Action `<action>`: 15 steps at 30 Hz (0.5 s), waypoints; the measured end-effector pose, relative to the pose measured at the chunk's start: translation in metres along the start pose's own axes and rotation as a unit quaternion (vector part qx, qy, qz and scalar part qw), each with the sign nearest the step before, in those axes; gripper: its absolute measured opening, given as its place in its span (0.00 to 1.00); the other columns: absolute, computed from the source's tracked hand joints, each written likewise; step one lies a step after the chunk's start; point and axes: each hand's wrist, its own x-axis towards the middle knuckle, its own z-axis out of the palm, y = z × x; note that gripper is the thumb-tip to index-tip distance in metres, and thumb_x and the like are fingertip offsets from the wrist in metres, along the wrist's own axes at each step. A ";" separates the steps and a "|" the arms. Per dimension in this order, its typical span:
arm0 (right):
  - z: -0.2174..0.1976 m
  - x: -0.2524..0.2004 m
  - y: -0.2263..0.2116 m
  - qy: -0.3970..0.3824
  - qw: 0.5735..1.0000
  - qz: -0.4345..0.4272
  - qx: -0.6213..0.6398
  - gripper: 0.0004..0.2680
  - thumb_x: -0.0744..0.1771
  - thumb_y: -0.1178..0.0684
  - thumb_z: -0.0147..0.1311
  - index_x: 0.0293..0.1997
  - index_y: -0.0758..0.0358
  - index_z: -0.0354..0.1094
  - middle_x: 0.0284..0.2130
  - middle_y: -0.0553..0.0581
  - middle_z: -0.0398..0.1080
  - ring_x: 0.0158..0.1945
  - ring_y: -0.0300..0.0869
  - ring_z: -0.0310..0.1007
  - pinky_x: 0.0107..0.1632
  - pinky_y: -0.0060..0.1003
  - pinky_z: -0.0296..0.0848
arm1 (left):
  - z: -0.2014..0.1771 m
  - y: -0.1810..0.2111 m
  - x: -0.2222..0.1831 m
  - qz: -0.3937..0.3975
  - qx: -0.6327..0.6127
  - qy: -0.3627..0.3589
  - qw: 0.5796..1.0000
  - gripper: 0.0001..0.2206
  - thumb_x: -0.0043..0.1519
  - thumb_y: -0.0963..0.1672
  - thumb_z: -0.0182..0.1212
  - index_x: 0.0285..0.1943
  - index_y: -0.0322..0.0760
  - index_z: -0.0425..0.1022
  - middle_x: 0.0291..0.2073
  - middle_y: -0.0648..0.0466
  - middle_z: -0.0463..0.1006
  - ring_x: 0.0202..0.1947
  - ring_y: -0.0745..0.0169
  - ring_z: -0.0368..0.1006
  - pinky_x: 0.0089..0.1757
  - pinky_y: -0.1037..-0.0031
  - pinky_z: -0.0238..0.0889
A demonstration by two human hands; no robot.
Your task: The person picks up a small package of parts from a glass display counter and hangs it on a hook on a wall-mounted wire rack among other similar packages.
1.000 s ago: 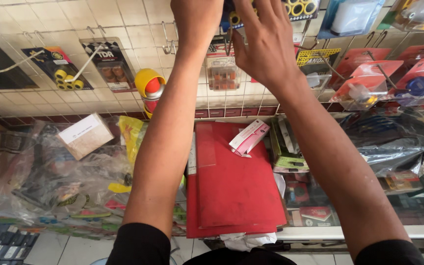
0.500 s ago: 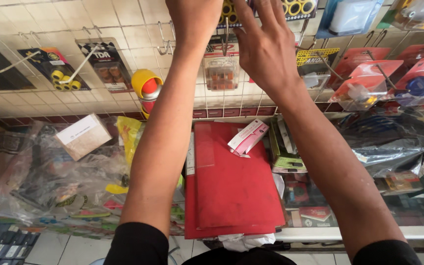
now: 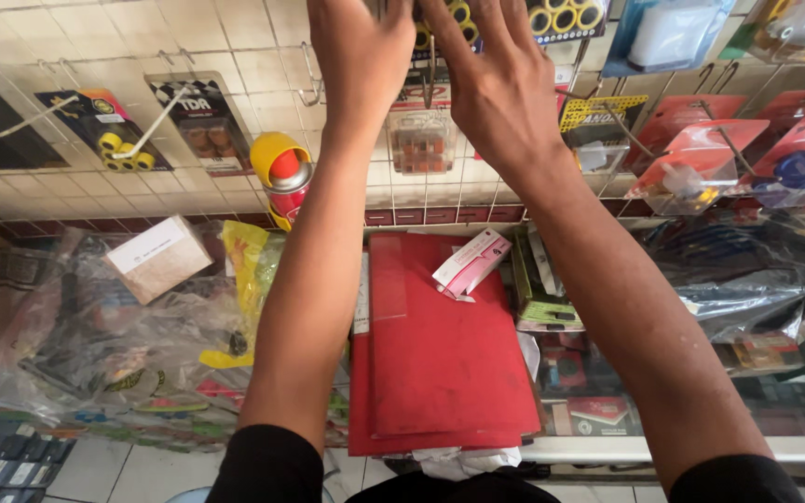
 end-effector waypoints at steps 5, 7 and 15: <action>0.005 0.003 0.002 0.002 1.000 -0.008 0.023 0.19 0.66 0.69 0.54 0.66 0.62 0.66 0.58 0.63 0.65 0.63 0.60 0.66 0.62 0.50 0.71 | -0.010 0.014 -0.009 -0.081 -0.043 -0.044 0.995 0.15 0.62 0.42 0.70 0.53 0.31 0.71 0.43 0.45 0.79 0.44 0.48 0.79 0.48 0.61 0.71; 0.007 0.004 0.003 -0.004 1.000 -0.005 0.026 0.18 0.67 0.69 0.55 0.65 0.63 0.66 0.57 0.63 0.65 0.60 0.60 0.67 0.60 0.51 0.71 | -0.011 0.013 -0.011 -0.110 -0.061 -0.053 0.991 0.13 0.63 0.41 0.69 0.52 0.32 0.72 0.42 0.47 0.80 0.41 0.51 0.81 0.46 0.62 0.72; 0.010 0.003 0.007 0.014 0.999 -0.037 0.015 0.19 0.65 0.69 0.54 0.64 0.67 0.66 0.56 0.62 0.65 0.56 0.57 0.67 0.60 0.51 0.70 | -0.007 0.011 -0.012 -0.091 -0.075 -0.047 0.992 0.10 0.64 0.41 0.67 0.50 0.32 0.74 0.42 0.46 0.78 0.39 0.52 0.80 0.44 0.64 0.72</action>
